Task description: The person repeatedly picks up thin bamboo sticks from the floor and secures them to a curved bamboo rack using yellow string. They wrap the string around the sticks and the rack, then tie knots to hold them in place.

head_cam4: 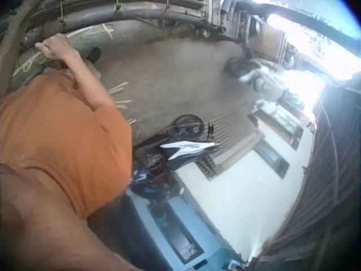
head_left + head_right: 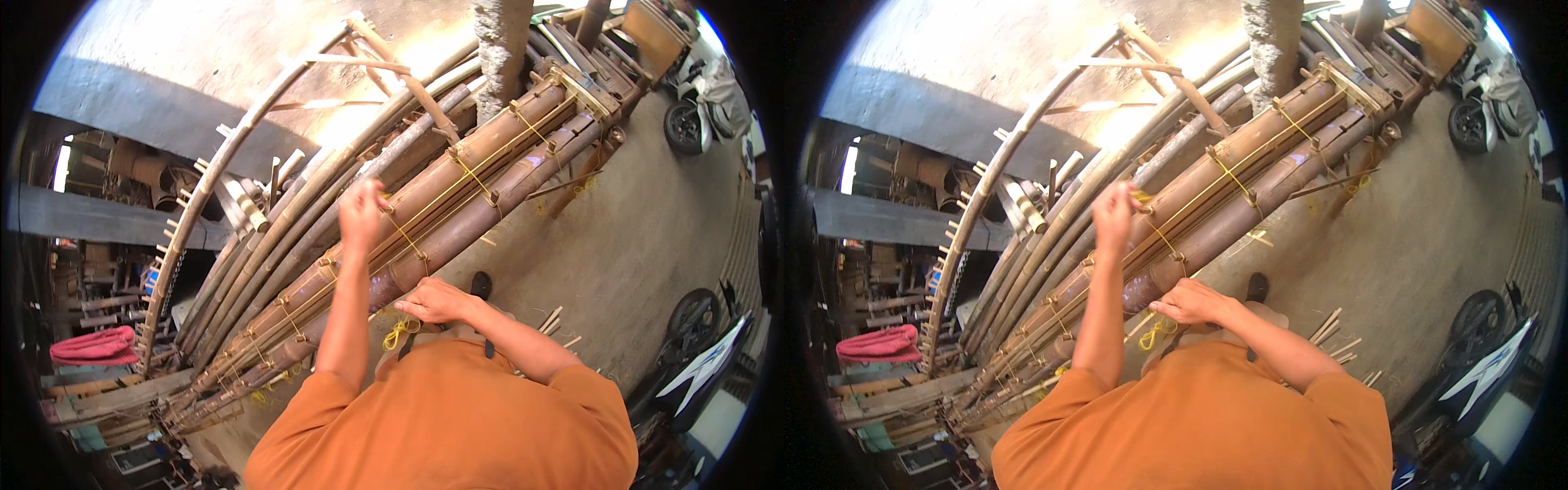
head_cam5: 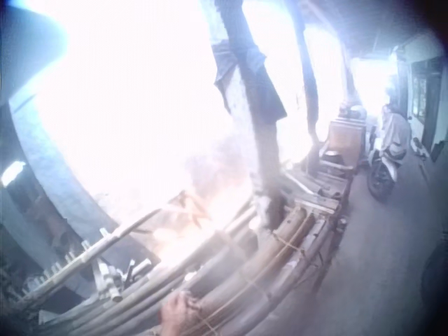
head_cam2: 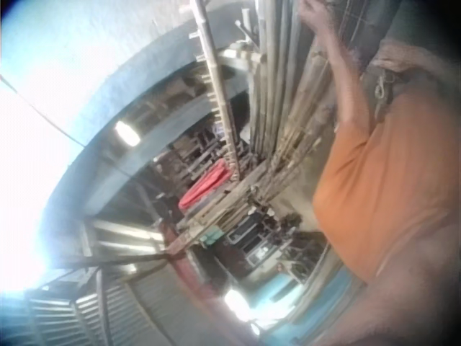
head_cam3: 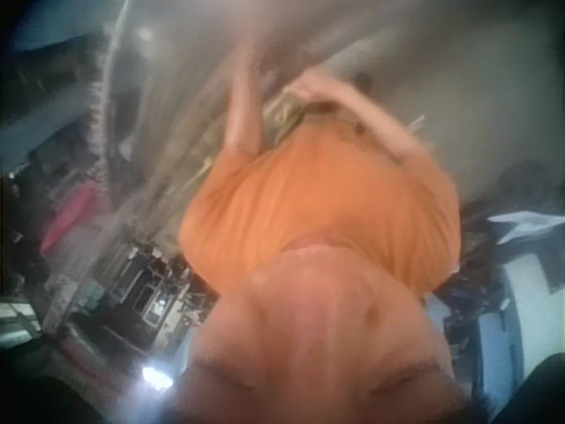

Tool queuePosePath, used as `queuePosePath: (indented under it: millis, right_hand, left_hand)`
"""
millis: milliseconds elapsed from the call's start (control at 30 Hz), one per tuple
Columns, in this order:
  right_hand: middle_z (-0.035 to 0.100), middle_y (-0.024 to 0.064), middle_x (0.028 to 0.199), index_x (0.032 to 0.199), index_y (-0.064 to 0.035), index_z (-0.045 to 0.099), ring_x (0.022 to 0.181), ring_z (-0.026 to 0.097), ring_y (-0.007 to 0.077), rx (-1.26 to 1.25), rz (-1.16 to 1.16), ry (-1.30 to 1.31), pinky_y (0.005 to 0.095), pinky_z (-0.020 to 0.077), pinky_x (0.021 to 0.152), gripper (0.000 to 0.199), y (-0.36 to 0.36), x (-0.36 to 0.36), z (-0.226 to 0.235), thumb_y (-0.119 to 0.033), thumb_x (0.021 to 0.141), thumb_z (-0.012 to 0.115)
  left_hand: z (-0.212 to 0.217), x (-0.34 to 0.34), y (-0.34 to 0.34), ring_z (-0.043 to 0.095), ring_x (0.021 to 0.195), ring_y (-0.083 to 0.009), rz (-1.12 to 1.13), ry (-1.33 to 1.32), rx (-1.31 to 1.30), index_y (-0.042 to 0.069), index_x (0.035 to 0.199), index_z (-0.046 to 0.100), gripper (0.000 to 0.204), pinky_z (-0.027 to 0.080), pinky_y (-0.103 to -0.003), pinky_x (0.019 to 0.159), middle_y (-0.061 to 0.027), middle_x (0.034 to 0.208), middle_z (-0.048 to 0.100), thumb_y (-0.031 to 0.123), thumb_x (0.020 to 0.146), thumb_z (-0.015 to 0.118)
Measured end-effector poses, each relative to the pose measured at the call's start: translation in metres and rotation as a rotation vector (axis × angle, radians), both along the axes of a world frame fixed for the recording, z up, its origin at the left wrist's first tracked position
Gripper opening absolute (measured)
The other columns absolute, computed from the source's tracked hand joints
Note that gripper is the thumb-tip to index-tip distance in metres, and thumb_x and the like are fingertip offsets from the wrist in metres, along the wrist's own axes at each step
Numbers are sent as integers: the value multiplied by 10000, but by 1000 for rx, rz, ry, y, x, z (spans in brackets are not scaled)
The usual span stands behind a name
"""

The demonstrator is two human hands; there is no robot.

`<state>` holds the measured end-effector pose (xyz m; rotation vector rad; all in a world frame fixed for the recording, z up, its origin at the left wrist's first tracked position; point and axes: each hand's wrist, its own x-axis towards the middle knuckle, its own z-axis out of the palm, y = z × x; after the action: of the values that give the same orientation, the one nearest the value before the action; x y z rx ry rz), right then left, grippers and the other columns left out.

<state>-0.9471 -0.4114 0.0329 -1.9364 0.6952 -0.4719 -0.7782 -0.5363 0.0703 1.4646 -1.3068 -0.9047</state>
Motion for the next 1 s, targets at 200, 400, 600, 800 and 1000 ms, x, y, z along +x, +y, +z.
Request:
queuePosePath:
  millis: [200, 400, 600, 800, 1000]
  right_hand:
    - [669, 114, 901, 890, -85, 653, 847, 622, 315, -409, -10, 380, 424, 440, 860, 131, 33, 25, -3, -175, 796, 635]
    - [643, 107, 1057, 1065, -115, 634, 1025, 593, 249, 691, -96, -159, 415, 458, 886, 208, 109, 107, -33, -230, 892, 616]
    - [658, 31, 935, 863, -80, 607, 852, 617, 154, 792, -986, -1446, 327, 496, 778, 162, 74, 184, -22, -179, 948, 510]
    - [696, 190, 980, 1001, -43, 697, 974, 640, 397, -360, 143, -212, 447, 483, 934, 462, 17, 267, 108, -431, 983, 446]
    - [715, 144, 924, 931, -52, 718, 785, 653, 306, -27, -248, 107, 402, 503, 691, 526, -65, 225, 27, -480, 998, 419]
  left_hand:
    - [-101, 61, -57, 666, 863, -316, 73, -707, 34, -7, 1075, 647, 350, 496, -412, 773, -170, 890, 701, 300, 974, 515]
    - [-23, 127, 34, 638, 1034, -385, 43, -736, -6, -14, 1219, 600, 397, 483, -439, 895, -229, 1101, 668, 278, 964, 520]
    - [-38, 165, 172, 627, 1037, -371, -221, -829, 227, 40, 1118, 604, 298, 462, -429, 899, -204, 1034, 680, 250, 908, 616]
    - [-101, 129, 150, 602, 883, -392, 220, -300, -423, 77, 1084, 606, 235, 404, -474, 806, -183, 910, 654, 253, 931, 582]
    - [-64, 162, 175, 640, 913, -360, 16, -574, 103, 152, 1053, 688, 291, 315, -501, 832, -160, 926, 696, 336, 986, 473]
